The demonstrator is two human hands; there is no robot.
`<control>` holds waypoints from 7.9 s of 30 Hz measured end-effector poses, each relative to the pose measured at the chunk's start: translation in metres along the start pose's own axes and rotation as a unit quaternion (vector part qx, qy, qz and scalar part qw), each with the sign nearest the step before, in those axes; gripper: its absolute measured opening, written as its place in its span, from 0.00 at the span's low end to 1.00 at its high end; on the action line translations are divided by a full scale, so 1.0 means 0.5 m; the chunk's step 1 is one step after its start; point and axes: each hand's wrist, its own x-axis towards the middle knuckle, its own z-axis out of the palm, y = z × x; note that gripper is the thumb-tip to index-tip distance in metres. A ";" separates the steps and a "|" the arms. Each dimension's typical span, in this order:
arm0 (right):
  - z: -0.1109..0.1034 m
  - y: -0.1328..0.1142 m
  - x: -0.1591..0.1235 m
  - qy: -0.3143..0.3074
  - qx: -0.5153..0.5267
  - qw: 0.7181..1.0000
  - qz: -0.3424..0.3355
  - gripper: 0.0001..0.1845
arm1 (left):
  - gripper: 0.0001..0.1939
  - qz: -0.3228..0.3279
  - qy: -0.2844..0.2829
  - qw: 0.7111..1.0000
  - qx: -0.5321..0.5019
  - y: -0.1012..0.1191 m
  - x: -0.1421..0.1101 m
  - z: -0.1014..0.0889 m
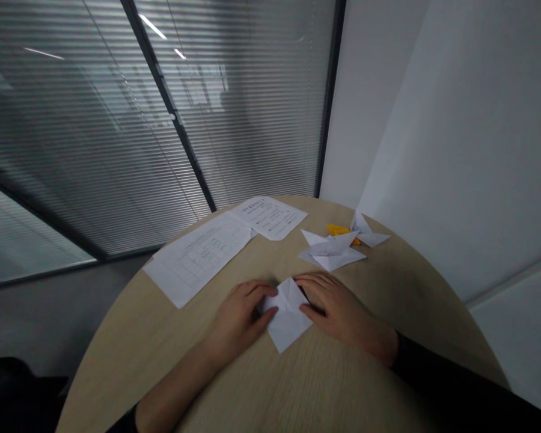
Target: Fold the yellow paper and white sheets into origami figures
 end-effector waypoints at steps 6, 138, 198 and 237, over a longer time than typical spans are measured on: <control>-0.008 0.004 0.011 0.000 -0.024 1.000 0.011 0.27 | 0.17 -0.041 0.008 0.999 -0.022 0.007 0.022 0.025; -0.043 0.021 0.011 -0.087 -0.057 0.978 -0.183 0.09 | 0.15 0.184 -0.050 0.979 0.073 -0.011 0.011 -0.014; 0.000 -0.033 0.029 0.064 -0.128 0.986 -0.087 0.10 | 0.09 0.063 0.108 0.989 0.085 0.036 0.017 0.006; -0.027 0.002 0.012 0.039 0.263 0.964 0.024 0.13 | 0.14 -0.160 0.058 0.921 -0.350 0.022 0.007 0.019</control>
